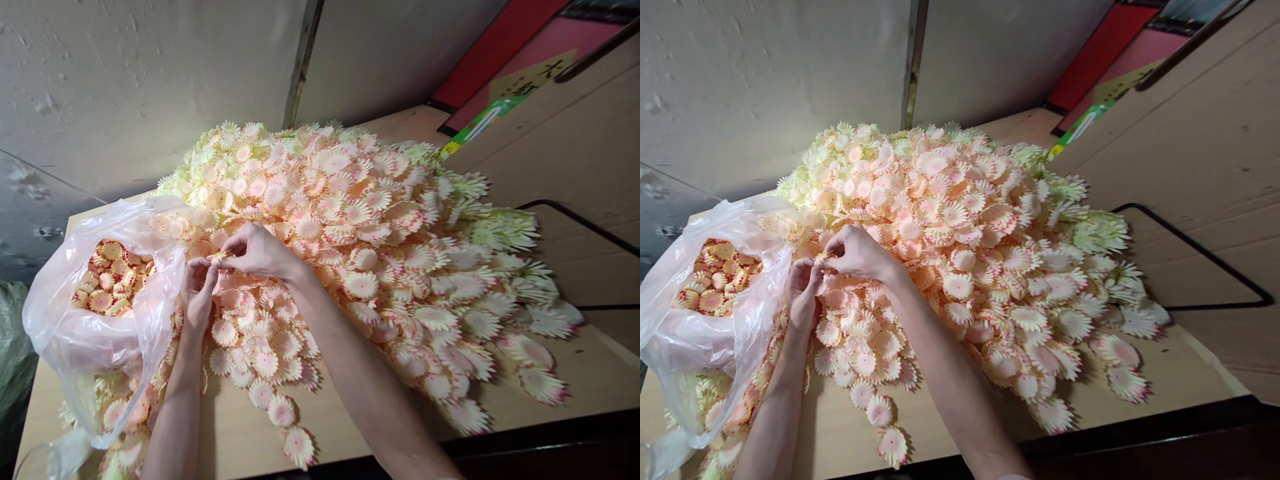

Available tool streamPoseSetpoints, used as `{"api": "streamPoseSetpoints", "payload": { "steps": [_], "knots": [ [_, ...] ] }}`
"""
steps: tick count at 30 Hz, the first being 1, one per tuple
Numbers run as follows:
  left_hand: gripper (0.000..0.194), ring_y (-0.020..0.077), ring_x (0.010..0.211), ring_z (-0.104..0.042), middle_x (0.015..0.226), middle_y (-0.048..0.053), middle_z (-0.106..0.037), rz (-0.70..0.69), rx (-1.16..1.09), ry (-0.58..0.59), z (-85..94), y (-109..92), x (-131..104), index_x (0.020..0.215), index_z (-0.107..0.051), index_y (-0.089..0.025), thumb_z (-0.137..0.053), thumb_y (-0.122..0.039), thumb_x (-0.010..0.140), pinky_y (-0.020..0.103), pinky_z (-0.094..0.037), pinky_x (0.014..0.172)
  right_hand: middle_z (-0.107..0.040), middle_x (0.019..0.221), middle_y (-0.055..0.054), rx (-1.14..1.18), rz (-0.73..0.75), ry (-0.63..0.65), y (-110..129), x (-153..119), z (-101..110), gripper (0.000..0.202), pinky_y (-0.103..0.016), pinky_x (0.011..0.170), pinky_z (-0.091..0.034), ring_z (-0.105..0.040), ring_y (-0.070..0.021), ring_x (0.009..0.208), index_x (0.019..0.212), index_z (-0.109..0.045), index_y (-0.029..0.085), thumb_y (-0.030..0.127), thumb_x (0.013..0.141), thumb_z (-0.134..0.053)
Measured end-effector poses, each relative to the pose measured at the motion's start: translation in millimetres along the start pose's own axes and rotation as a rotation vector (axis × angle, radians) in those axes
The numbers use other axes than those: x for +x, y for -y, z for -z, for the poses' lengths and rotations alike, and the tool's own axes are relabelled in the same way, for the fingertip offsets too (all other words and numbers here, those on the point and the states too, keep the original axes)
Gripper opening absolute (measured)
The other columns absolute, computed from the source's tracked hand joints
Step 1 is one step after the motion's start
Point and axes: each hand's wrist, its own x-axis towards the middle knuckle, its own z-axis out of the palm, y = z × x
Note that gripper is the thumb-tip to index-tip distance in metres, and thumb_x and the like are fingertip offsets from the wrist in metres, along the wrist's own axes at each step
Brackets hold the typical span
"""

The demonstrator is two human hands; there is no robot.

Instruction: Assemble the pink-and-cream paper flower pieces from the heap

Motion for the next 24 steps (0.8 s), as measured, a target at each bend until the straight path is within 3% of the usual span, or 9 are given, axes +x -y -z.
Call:
{"api": "streamPoseSetpoints", "payload": {
  "steps": [3, 9, 13, 18, 24],
  "knots": [
    [0.031, 0.0109, 0.083, -0.062, 0.088, -0.001, -0.063, -0.022, -0.042, -0.002, -0.1, -0.3, 0.5, 0.091, -0.058, -0.022, -0.079, -0.042, 0.078, 0.022, -0.049, 0.079, -0.049, 0.048, 0.003, 0.006, 0.001, -0.103, -0.6, 0.4, 1.5, 0.044, -0.024, 0.048, -0.028, -0.04, -0.0075, 0.049, 0.05, -0.055, 0.016, 0.046, 0.065, -0.084],
    [0.033, 0.0126, 0.079, -0.063, 0.084, 0.001, -0.067, -0.056, -0.008, 0.016, 1.7, 1.4, 2.4, 0.088, -0.066, -0.019, -0.081, -0.046, 0.074, 0.024, -0.051, 0.077, -0.051, 0.046, 0.003, 0.037, -0.071, 0.046, 2.5, -3.3, 3.4, 0.056, -0.024, 0.045, -0.027, -0.039, -0.0061, 0.044, 0.05, -0.051, 0.017, 0.062, 0.066, -0.08],
    [0.034, 0.017, 0.086, -0.066, 0.091, 0.005, -0.071, -0.02, 0.022, 0.075, 1.0, 0.5, 2.0, 0.087, -0.068, -0.018, -0.082, -0.045, 0.073, 0.029, -0.053, 0.082, -0.051, 0.044, 0.002, 0.001, -0.119, 0.087, 7.1, -3.2, 1.6, 0.057, -0.024, 0.044, -0.026, -0.041, -0.0066, 0.043, 0.048, -0.051, 0.016, 0.062, 0.07, -0.078],
    [0.035, 0.0134, 0.085, -0.065, 0.091, 0.001, -0.067, -0.05, 0.017, 0.021, 0.0, -0.7, -0.1, 0.099, -0.065, -0.022, -0.083, -0.037, 0.074, 0.025, -0.051, 0.08, -0.051, 0.045, 0.003, -0.032, -0.118, 0.088, 6.9, -3.3, 2.3, 0.053, -0.024, 0.044, -0.026, -0.041, -0.006, 0.042, 0.05, -0.055, 0.015, 0.057, 0.07, -0.081],
    [0.028, 0.0147, 0.088, -0.061, 0.088, 0.001, -0.062, -0.121, -0.025, 0.016, 2.0, 1.4, 1.6, 0.08, -0.062, -0.02, -0.083, -0.038, 0.074, 0.027, -0.049, 0.084, -0.061, 0.052, 0.0, 0.19, -0.083, 0.121, -1.5, -1.7, 7.1, 0.048, -0.023, 0.044, -0.038, -0.052, -0.009, 0.045, 0.06, -0.065, 0.014, 0.059, 0.067, -0.081]
  ]
}}
